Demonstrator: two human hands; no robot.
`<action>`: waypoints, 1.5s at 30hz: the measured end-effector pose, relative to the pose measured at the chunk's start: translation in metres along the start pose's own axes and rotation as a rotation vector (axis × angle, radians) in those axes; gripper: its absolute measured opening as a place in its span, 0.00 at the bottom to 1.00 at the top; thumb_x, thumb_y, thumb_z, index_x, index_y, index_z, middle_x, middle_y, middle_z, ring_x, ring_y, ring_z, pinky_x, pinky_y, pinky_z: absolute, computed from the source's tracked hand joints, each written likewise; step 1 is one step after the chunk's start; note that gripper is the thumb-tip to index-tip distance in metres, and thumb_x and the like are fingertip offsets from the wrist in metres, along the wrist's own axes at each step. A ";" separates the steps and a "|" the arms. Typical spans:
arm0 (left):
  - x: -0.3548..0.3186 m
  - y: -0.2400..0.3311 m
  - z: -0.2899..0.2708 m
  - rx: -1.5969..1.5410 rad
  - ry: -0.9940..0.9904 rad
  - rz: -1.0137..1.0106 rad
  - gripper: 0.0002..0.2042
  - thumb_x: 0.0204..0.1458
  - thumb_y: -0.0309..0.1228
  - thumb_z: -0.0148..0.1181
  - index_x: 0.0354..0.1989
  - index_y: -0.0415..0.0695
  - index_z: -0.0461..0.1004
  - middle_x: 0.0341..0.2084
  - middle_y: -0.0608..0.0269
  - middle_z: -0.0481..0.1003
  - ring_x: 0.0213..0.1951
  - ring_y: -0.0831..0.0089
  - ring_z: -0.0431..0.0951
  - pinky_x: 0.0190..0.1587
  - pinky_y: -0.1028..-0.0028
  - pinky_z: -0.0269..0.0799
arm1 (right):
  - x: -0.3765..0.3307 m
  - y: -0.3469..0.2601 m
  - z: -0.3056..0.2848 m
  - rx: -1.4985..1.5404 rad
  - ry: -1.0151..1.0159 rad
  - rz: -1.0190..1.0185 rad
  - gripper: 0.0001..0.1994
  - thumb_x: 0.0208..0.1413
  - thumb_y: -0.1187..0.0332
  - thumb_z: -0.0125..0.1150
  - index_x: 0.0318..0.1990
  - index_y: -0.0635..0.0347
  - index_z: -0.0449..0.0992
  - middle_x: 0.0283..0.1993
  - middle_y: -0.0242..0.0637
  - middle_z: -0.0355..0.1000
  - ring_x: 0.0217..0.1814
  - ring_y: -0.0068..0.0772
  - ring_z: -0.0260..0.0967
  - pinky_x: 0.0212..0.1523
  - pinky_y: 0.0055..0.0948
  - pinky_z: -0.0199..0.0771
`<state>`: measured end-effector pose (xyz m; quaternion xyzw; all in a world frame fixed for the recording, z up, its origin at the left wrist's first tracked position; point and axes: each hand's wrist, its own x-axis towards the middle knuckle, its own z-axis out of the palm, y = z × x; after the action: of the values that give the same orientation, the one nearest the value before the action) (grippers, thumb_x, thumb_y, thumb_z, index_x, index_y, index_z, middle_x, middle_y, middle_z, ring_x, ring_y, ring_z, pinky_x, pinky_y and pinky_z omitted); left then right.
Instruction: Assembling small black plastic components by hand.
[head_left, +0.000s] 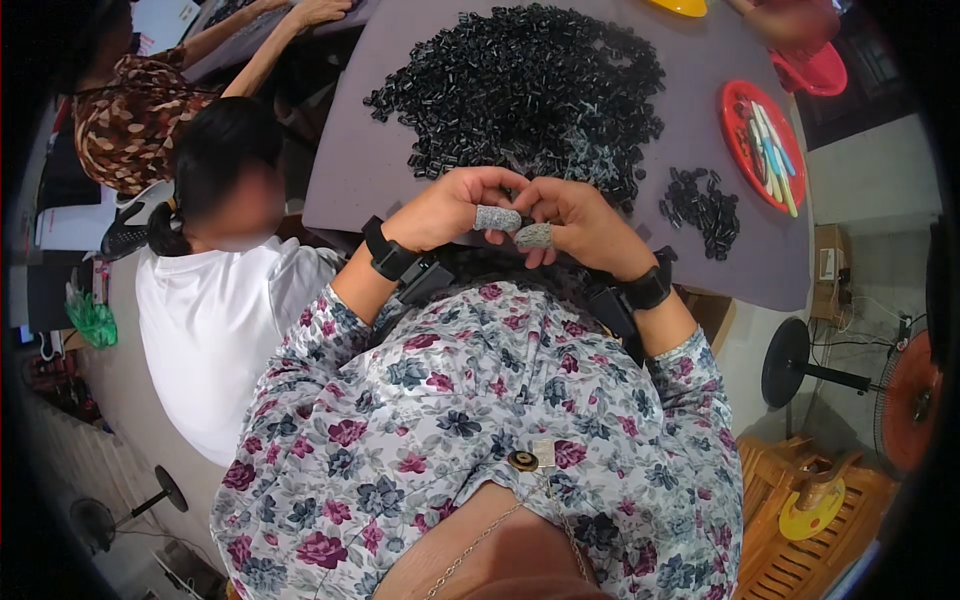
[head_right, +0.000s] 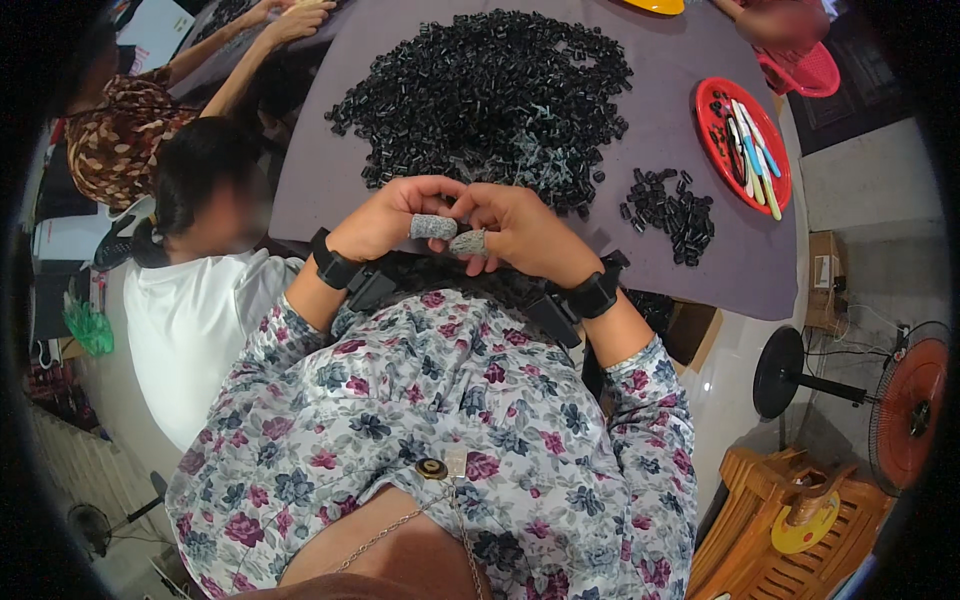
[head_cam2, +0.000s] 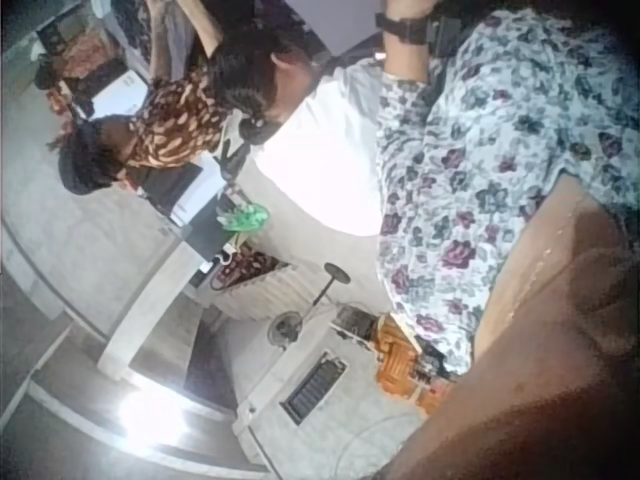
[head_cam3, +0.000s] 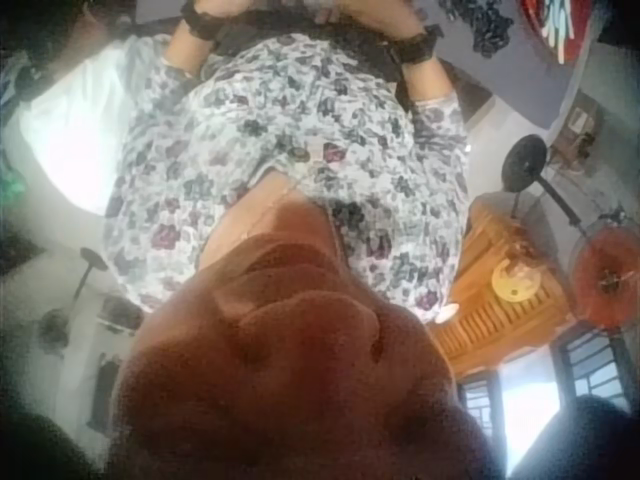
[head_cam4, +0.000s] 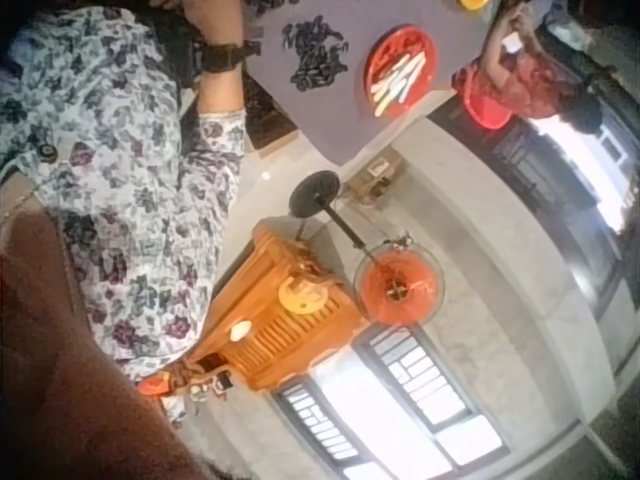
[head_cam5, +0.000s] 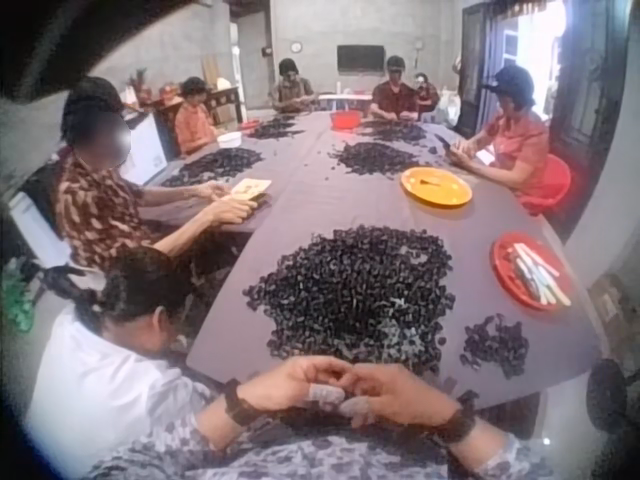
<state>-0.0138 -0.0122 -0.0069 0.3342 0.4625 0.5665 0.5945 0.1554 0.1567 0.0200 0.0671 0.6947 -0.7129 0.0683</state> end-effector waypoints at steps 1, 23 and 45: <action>0.000 0.000 0.001 -0.003 0.002 -0.001 0.17 0.62 0.21 0.57 0.59 0.37 0.72 0.39 0.61 0.82 0.33 0.82 0.78 0.37 0.81 0.74 | -0.001 0.000 0.002 -0.028 0.023 -0.002 0.14 0.59 0.82 0.54 0.52 0.66 0.73 0.33 0.36 0.80 0.30 0.27 0.81 0.28 0.22 0.77; 0.005 0.004 0.007 -0.093 0.065 0.024 0.19 0.60 0.23 0.63 0.60 0.37 0.73 0.42 0.61 0.83 0.35 0.80 0.81 0.38 0.80 0.77 | -0.002 -0.011 0.001 -0.257 0.090 -0.141 0.22 0.51 0.84 0.58 0.54 0.62 0.80 0.34 0.31 0.75 0.30 0.17 0.68 0.31 0.23 0.70; 0.004 0.020 0.011 0.194 0.016 -0.086 0.27 0.55 0.17 0.61 0.66 0.42 0.70 0.37 0.68 0.83 0.34 0.83 0.80 0.34 0.83 0.72 | -0.007 0.008 0.017 -1.096 0.274 -0.488 0.13 0.49 0.66 0.68 0.40 0.61 0.76 0.35 0.41 0.73 0.37 0.45 0.77 0.34 0.42 0.77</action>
<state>-0.0112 -0.0045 0.0149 0.3654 0.5341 0.4955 0.5794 0.1635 0.1395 0.0138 -0.0477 0.9579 -0.2320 -0.1622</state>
